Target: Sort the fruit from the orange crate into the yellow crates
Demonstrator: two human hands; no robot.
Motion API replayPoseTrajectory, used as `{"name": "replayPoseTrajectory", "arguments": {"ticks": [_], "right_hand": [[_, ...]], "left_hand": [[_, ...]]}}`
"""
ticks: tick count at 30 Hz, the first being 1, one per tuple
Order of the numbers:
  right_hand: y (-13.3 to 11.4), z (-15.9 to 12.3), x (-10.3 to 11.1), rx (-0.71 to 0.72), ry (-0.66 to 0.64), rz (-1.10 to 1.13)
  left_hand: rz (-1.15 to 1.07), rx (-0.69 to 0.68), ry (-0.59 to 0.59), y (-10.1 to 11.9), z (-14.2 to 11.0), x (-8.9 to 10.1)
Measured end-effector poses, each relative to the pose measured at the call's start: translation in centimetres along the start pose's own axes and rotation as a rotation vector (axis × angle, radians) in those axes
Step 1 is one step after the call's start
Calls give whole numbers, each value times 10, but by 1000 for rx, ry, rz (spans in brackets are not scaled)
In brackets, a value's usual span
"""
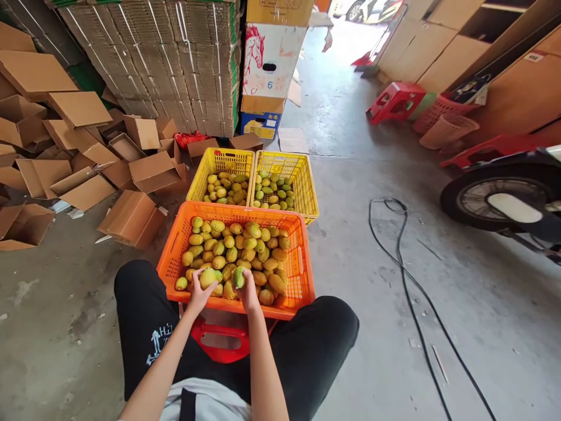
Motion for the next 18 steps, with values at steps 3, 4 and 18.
{"name": "replayPoseTrajectory", "arguments": {"ticks": [3,4,18], "right_hand": [[-7,-15,-2,-38,-27,101],[-9,-20,-2,-47,-49,109],[30,-36,-5,-49,234,39]], "left_hand": [[-279,54,-93,8,3,18],[-366,108,-124,11,3,22],[-750,370,-425,19,-13,17]]}}
Point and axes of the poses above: each hand's wrist, its own z-axis towards the middle knuckle, its own x-axis out of the back of the hand, y = z × x, the point moved 2 cm from there along z, towards the middle knuckle, and after that the axes turned 7 degrees about z, right-handed, at the moved point
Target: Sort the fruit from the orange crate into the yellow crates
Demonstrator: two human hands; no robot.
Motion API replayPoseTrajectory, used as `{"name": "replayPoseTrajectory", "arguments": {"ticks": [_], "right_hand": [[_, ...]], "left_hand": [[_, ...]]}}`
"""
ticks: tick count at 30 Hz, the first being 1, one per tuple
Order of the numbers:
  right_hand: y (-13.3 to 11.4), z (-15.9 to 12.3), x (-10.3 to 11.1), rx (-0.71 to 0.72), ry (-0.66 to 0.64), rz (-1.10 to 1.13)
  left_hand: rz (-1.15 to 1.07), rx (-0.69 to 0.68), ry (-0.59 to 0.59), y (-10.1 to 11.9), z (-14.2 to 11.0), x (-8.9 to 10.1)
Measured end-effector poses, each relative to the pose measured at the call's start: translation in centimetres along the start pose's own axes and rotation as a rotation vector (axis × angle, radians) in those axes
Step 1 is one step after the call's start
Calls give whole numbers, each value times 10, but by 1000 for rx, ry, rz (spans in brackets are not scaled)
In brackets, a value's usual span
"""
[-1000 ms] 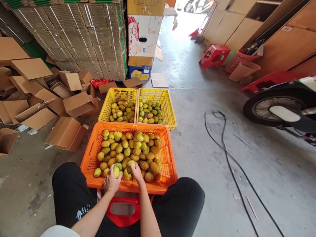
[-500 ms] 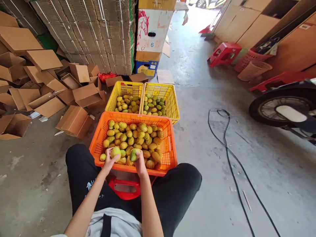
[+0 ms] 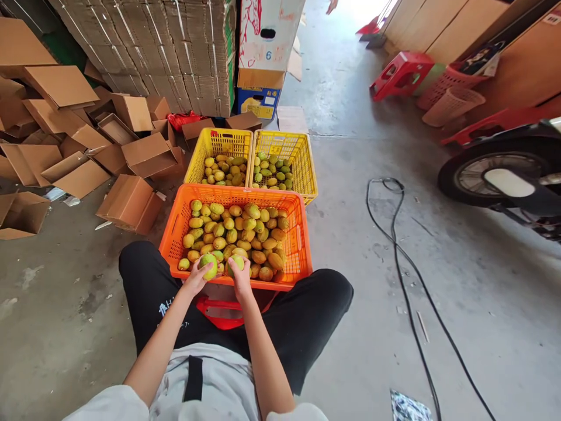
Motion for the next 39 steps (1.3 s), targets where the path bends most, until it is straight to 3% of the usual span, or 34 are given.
{"name": "replayPoseTrajectory", "arguments": {"ticks": [4,8,14,18,22,39], "right_hand": [[-8,10,14,38,72,1],[-16,15,18,68,30,62],[-12,8,9,75,-91,23],[-10,6,6,40,-113,41],[-7,9,10,-67,-45,112],[5,13,13,-87,-44,24]], "left_hand": [[2,8,46,-8,4,3],[-66,-25,54,-9,9,3],[-95,-4,230,-8,16,6],[-95,35,134,-8,14,1],[-88,101,37,-8,11,-3],[-136,113,86,-15,15,3]]}}
Point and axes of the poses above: each hand's wrist, its own z-axis towards the middle knuckle, its own x-axis out of the back of the hand, y = z × x, the point moved 2 cm from there along z, towards the middle knuckle, and after that the axes turned 7 degrees about z, right-handed, at the moved point
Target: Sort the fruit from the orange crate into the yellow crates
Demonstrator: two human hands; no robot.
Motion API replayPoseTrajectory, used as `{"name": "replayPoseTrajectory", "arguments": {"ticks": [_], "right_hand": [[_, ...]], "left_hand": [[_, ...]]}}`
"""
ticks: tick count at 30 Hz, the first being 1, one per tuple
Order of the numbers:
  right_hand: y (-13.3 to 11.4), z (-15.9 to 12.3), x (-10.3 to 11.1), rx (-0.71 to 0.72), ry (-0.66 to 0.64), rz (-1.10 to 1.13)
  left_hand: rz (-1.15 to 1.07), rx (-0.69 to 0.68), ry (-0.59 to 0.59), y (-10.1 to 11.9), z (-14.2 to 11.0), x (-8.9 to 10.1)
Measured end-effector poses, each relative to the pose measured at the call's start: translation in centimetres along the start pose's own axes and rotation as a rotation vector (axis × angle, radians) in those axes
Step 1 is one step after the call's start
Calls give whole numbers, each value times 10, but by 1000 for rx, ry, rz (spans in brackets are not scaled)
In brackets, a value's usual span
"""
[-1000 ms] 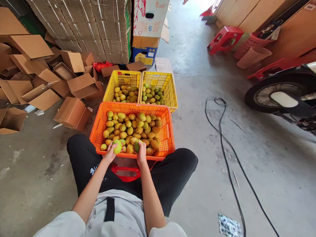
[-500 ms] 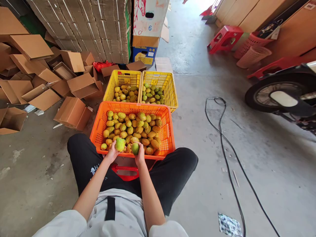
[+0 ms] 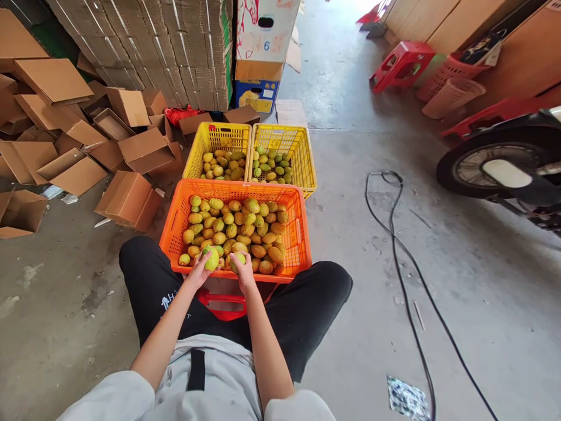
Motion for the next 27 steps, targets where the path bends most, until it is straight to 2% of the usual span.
{"name": "replayPoseTrajectory", "arguments": {"ticks": [7,14,18,20,25,27], "right_hand": [[3,3,0,78,-1,-40],[8,9,0,-124,124,35],[6,9,1,-180,167,109],[5,7,0,-191,146,129],[6,0,-7,-141,-54,97],[7,-1,-6,-123,-69,45]], "left_hand": [[11,94,24,-3,4,1],[-13,131,43,-3,5,1],[-37,170,30,-3,5,-2],[-37,189,24,-3,4,-3],[5,229,16,-2,3,-4],[60,207,21,-2,3,-4]]}}
Point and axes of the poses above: each hand's wrist, its own z-axis towards the middle knuckle, its own x-axis out of the back of the hand, y = z × x, the point moved 2 cm from there along z, towards the middle knuckle, and after that the axes turned 7 degrees about z, right-handed, at the moved point
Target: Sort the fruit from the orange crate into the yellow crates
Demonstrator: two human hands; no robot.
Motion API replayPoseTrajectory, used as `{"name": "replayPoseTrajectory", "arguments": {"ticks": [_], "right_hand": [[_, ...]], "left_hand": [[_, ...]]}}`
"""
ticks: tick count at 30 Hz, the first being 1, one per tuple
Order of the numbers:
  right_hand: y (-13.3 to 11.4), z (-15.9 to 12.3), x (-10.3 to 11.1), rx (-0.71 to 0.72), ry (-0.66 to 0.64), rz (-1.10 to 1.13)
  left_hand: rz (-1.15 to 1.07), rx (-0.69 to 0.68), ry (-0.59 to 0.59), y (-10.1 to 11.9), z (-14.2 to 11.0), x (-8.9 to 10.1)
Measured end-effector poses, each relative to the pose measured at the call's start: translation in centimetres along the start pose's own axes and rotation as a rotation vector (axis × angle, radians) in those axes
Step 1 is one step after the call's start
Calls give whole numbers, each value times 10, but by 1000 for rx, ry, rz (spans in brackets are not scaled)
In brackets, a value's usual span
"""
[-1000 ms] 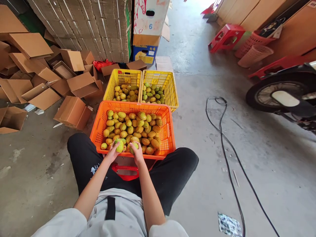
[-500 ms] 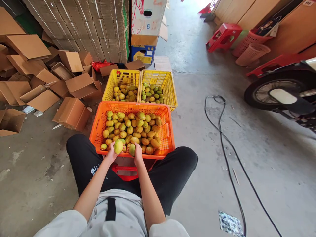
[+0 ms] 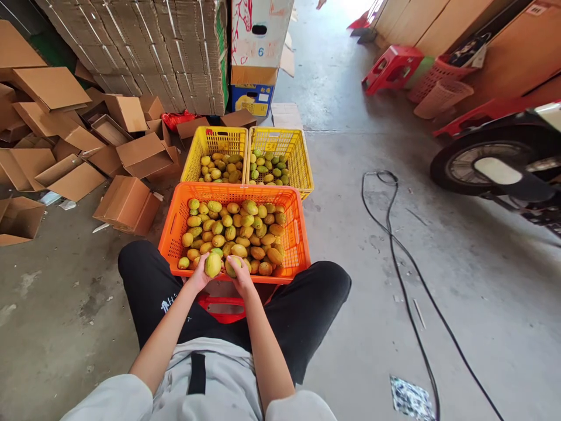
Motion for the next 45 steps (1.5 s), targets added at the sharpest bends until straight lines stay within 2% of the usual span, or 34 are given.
{"name": "replayPoseTrajectory", "arguments": {"ticks": [6,10,13,21,31,38,45], "right_hand": [[-1,0,4,25,100,-64],[-3,-2,-1,40,67,-40],[-3,-2,-3,24,71,-20],[-2,6,5,-34,239,-8],[-8,1,4,-46,177,10],[-6,2,2,34,199,42],[-4,3,3,30,213,-9]], "left_hand": [[98,-102,30,-6,0,1],[144,-133,16,-9,1,2],[149,-117,14,-8,2,0],[86,-60,18,-9,8,-1],[45,12,3,-6,6,-5],[27,-54,13,-4,5,-2],[-4,-65,74,-3,5,4]]}}
Point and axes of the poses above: each hand's wrist, its own z-axis towards the middle knuckle, its own x-axis out of the back of the hand, y = z × x, the point moved 2 cm from there along z, towards the middle knuckle, and after that the axes turned 7 degrees about z, right-handed, at the moved point
